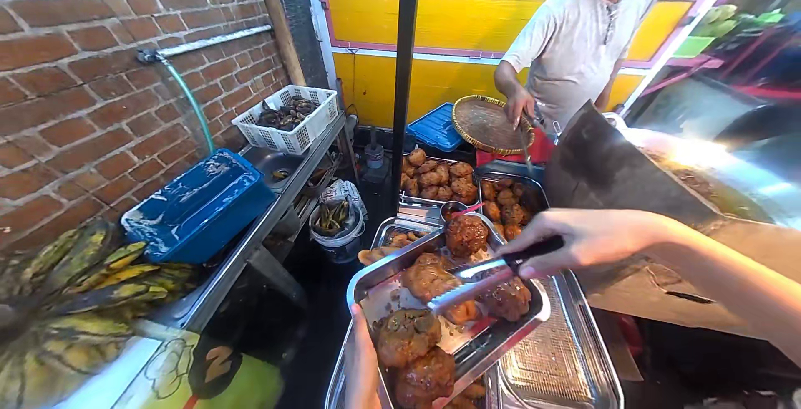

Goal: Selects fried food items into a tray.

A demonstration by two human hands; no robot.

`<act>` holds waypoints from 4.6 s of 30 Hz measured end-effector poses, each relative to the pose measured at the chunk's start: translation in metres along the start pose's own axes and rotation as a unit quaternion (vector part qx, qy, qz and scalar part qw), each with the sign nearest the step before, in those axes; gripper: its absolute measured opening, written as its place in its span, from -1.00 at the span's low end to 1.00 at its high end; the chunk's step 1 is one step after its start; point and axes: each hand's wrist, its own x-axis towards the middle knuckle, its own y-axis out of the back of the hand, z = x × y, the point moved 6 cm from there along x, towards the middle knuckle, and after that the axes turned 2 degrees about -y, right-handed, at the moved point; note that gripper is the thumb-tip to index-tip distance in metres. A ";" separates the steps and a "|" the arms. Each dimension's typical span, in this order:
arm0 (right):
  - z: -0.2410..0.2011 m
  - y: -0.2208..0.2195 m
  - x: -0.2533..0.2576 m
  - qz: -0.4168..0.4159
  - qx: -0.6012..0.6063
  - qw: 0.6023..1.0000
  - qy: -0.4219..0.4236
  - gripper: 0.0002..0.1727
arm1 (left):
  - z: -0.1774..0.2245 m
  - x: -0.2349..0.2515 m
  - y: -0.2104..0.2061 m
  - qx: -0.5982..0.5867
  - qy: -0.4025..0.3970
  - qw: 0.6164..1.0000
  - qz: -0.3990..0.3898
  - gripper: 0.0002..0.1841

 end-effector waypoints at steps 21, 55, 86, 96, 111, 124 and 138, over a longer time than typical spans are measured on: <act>-0.104 -0.016 0.090 -0.135 -0.317 0.930 -0.127 -0.40 | -0.009 -0.006 -0.009 -0.018 -0.019 0.999 -0.039 -0.15; -0.082 -0.008 0.005 -0.043 -0.384 0.905 -0.178 -0.56 | 0.012 -0.006 0.017 -0.099 -0.025 0.994 0.036 -0.16; -0.019 -0.017 -0.041 0.124 -0.383 0.888 -0.223 -0.46 | 0.013 0.003 0.015 -0.140 -0.027 0.990 0.017 -0.17; -0.012 0.049 -0.018 0.010 -0.201 0.974 -0.104 -0.67 | 0.026 -0.003 0.013 -0.105 -0.052 0.993 -0.007 -0.19; -0.081 0.033 0.030 -0.118 -0.348 0.918 -0.149 -0.56 | 0.024 -0.007 0.002 -0.084 -0.049 0.995 -0.019 -0.21; -0.037 0.063 -0.049 0.290 -0.448 0.845 -0.033 -0.36 | 0.022 0.007 0.012 -0.110 -0.045 0.993 -0.020 -0.22; 0.005 0.004 -0.032 0.395 -0.531 0.748 0.039 -0.38 | 0.025 0.011 0.000 -0.139 -0.047 0.987 -0.070 -0.25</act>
